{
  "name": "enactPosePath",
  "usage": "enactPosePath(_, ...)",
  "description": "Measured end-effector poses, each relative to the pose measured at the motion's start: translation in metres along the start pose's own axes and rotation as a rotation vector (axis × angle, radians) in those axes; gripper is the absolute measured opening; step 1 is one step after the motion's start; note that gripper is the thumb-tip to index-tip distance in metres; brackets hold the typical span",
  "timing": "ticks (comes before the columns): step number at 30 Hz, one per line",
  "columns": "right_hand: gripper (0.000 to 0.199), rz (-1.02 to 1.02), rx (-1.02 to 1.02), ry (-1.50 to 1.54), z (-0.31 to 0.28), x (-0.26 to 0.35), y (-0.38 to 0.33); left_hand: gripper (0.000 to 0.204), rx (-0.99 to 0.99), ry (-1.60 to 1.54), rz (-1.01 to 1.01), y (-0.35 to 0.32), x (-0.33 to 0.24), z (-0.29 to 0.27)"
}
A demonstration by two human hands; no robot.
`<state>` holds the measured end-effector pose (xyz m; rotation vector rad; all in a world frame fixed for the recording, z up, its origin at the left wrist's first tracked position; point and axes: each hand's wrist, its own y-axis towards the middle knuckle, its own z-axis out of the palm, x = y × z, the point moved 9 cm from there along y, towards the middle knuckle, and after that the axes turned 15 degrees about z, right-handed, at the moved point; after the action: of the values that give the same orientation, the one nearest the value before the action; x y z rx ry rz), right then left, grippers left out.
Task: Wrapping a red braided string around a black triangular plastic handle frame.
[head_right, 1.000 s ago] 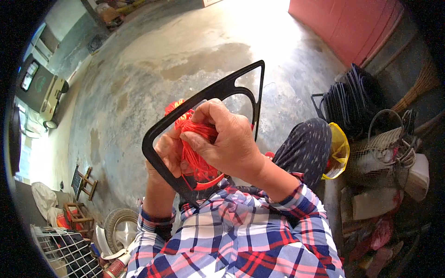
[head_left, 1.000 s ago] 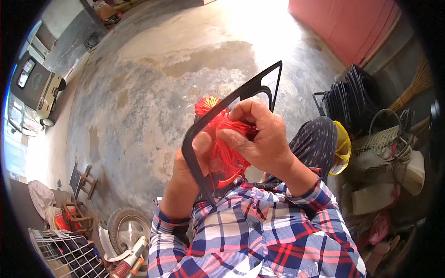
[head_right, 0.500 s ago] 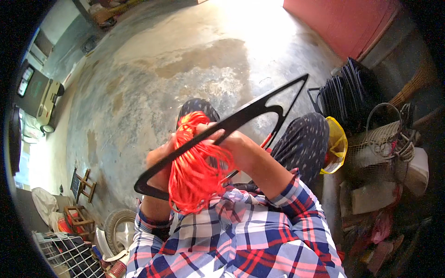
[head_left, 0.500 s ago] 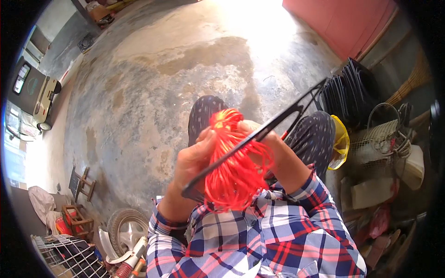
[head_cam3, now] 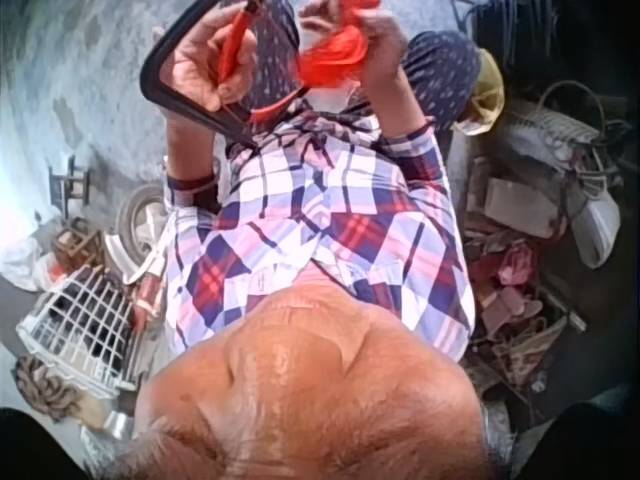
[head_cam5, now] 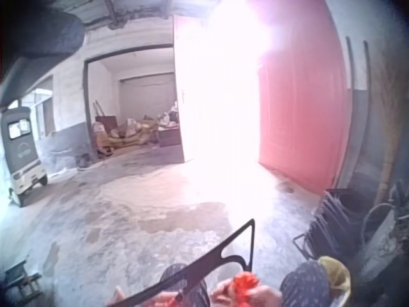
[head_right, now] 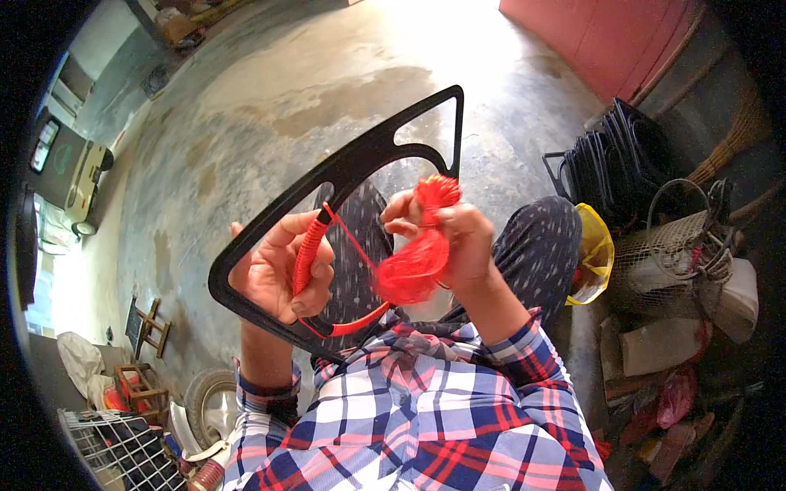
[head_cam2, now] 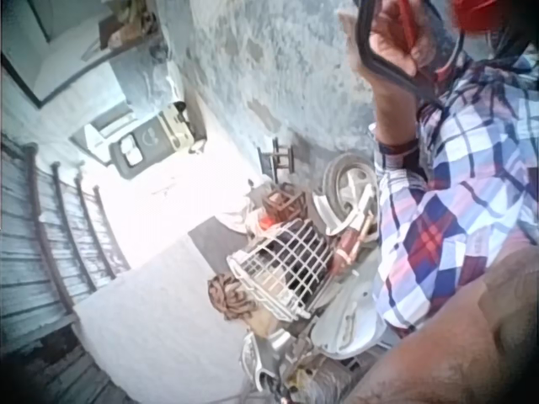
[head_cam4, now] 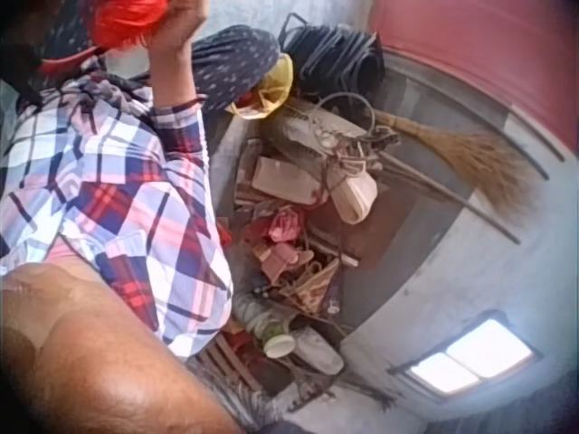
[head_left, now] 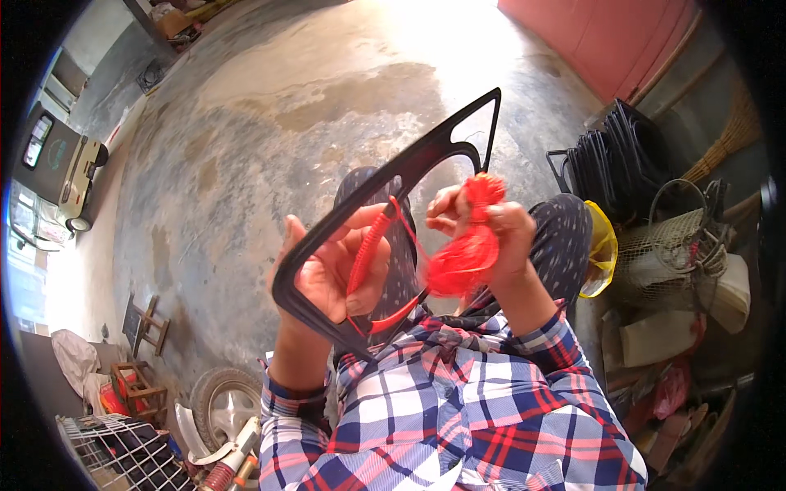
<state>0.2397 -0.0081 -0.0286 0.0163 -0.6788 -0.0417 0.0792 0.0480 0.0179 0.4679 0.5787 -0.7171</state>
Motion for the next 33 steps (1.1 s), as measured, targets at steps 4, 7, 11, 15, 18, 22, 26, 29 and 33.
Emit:
enactPosePath(4,0.035,-0.173,0.197,0.229,0.035,0.042,-0.013,0.05,0.029,-0.001,-0.008,0.002,-0.004,-0.005)
enactPosePath(7,0.039,-0.148,0.382,0.18,0.052,0.056,-0.031,0.043,0.071,0.063,0.005,0.001,-0.009,-0.025)
enactPosePath(11,0.041,-0.103,0.302,-0.043,0.062,0.04,-0.04,0.048,0.058,0.033,0.063,0.005,-0.019,-0.03)
enactPosePath(15,0.045,-0.084,0.213,-0.089,0.063,0.032,-0.043,0.049,0.134,0.013,0.076,0.004,-0.023,-0.032)
enactPosePath(18,0.045,-0.082,0.158,-0.087,0.057,0.034,-0.043,0.049,0.101,0.039,0.092,0.003,-0.025,-0.036)
enactPosePath(22,0.04,-0.049,0.08,0.172,0.017,0.033,-0.027,0.044,0.049,0.006,0.059,0.0,-0.023,-0.047)
enactPosePath(26,0.038,0.049,-0.278,0.027,0.004,0.02,-0.023,0.041,0.018,0.024,0.098,0.001,-0.023,-0.051)
enactPosePath(29,0.052,0.241,-0.041,-0.212,0.068,0.004,-0.022,0.048,0.005,0.004,0.12,-0.001,-0.022,-0.033)
enactPosePath(33,0.044,0.079,0.066,-0.983,0.116,0.008,-0.007,0.085,-0.075,-0.08,0.09,-0.004,-0.011,-0.027)
